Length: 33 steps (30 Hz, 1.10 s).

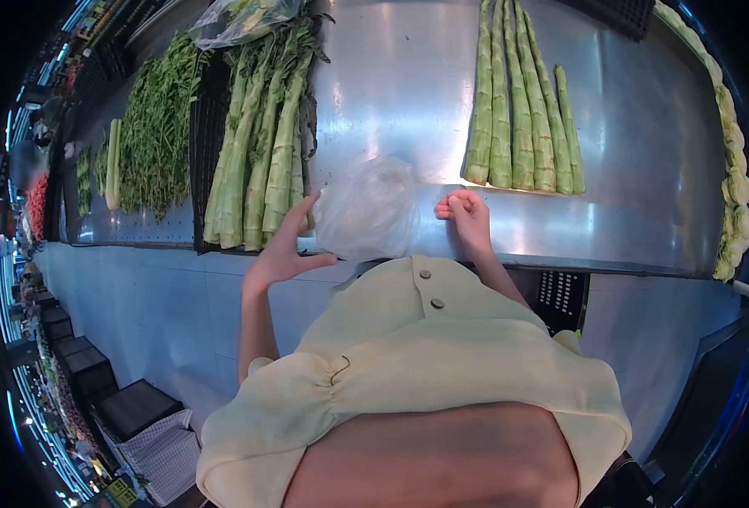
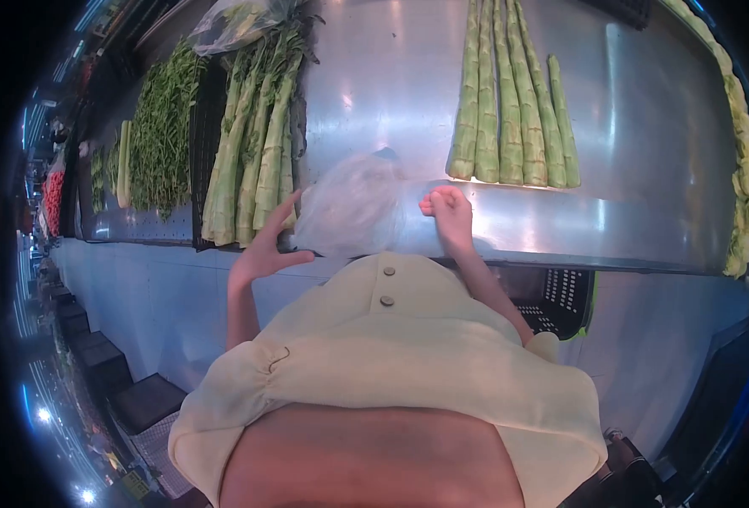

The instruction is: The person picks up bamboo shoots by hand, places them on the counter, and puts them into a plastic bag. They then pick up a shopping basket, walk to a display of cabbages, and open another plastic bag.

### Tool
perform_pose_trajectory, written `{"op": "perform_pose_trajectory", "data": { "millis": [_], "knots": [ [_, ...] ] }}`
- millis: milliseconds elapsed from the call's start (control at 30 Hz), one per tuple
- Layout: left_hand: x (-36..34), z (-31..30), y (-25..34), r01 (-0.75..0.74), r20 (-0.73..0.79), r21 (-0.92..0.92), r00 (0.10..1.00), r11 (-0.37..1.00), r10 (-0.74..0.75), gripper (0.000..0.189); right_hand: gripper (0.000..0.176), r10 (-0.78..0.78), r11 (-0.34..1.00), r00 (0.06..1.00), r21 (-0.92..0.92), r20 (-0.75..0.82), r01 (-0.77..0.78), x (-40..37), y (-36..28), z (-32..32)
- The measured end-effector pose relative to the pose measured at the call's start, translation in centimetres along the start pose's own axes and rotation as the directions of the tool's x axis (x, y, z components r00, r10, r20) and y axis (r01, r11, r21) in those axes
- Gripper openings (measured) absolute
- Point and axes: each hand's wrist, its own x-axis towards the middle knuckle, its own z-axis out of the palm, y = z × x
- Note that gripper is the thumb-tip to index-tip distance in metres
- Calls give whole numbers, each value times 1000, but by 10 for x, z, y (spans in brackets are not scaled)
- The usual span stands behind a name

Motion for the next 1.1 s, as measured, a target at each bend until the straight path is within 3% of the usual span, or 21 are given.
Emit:
{"op": "perform_pose_trajectory", "data": {
  "millis": [67, 133, 167, 200, 233, 267, 333, 367, 400, 433, 467, 500, 533, 567, 667, 800, 867, 933, 1000, 1067, 1100],
  "knots": [
    [-5, 33, -9, -38, -45, 34, 998, 999, 39, 86, 15, 101, 991, 991, -91, 86, -93, -1, 6, 7],
    [1, 61, -18, -123, -207, 403, 953, 907, 221, 83, 15, 187, 969, 968, -196, 169, -153, 2, 8, 13],
    [7, 76, -34, -113, -231, 408, 947, 906, 223, 83, 19, 298, 950, 914, -175, 275, -257, 0, 10, 17],
    [15, 90, -53, -149, -201, 260, 958, 954, 205, 76, 22, 398, 917, 835, -169, 379, -361, -1, 14, 21],
    [21, 95, -54, -179, -167, 105, 966, 978, 195, 70, 25, 382, 922, 753, -277, 536, -270, 3, 17, 22],
    [23, 99, -55, -178, -190, 114, 962, 977, 197, 70, 25, 374, 925, 745, -283, 552, -254, 2, 21, 23],
    [30, 105, -39, -307, -138, -154, 948, 939, 287, 49, 30, 363, 902, 791, 29, 492, -431, -11, 2, 35],
    [31, 109, -28, -314, -156, -141, 944, 939, 292, 49, 39, 418, 797, 721, 158, 552, -583, -15, -14, 39],
    [27, 107, -2, -124, -83, -418, 992, 900, 98, 42, 39, 409, 803, 716, 149, 566, -577, -19, -32, 43],
    [25, 108, 18, 85, 46, -648, 996, 757, -73, 35, 44, 346, 806, 731, 213, 588, -552, -23, -48, 46],
    [27, 111, 29, 78, 32, -644, 997, 761, -76, 35, 50, 283, 802, 745, 277, 604, -529, -26, -56, 49],
    [29, 116, 37, -133, -33, -505, 990, 853, 135, 34, 50, 279, 803, 739, 273, 614, -530, -29, -58, 51],
    [30, 118, 45, -345, -57, -342, 936, 874, 347, 33, 54, 162, 802, 729, 342, 665, -490, -32, -59, 52],
    [31, 117, 52, -346, -65, -338, 936, 875, 345, 33, 59, 44, 791, 712, 411, 701, -454, -34, -60, 52],
    [35, 118, 63, -243, 65, -300, 960, 922, 274, 36, 59, 82, 886, 742, 293, 665, -360, -35, -59, 41],
    [33, 141, 60, -238, -166, -267, 966, 934, 198, 37, 52, 97, 844, 744, 341, 661, -413, -39, -66, 36],
    [28, 149, 51, -209, -265, -241, 954, 948, 143, 42, 49, 112, 985, 909, 78, 401, -156, -44, -64, 38],
    [20, 142, 53, -355, -544, -1, 785, 935, 297, 61, 45, 68, 976, 923, 165, 379, -140, -34, -50, 27],
    [11, 142, 64, -379, -535, 42, 773, 924, 341, 71, 41, 20, 960, 934, 253, 356, -117, -32, -37, 18],
    [7, 145, 73, -545, -392, 11, 769, 838, 505, 61, 37, -91, 993, 891, 113, 445, 45, -36, -28, 17],
    [6, 145, 77, -534, -399, 8, 774, 846, 492, 61, 37, -78, 994, 888, 108, 453, 32, -38, -13, 22]
  ]
}}
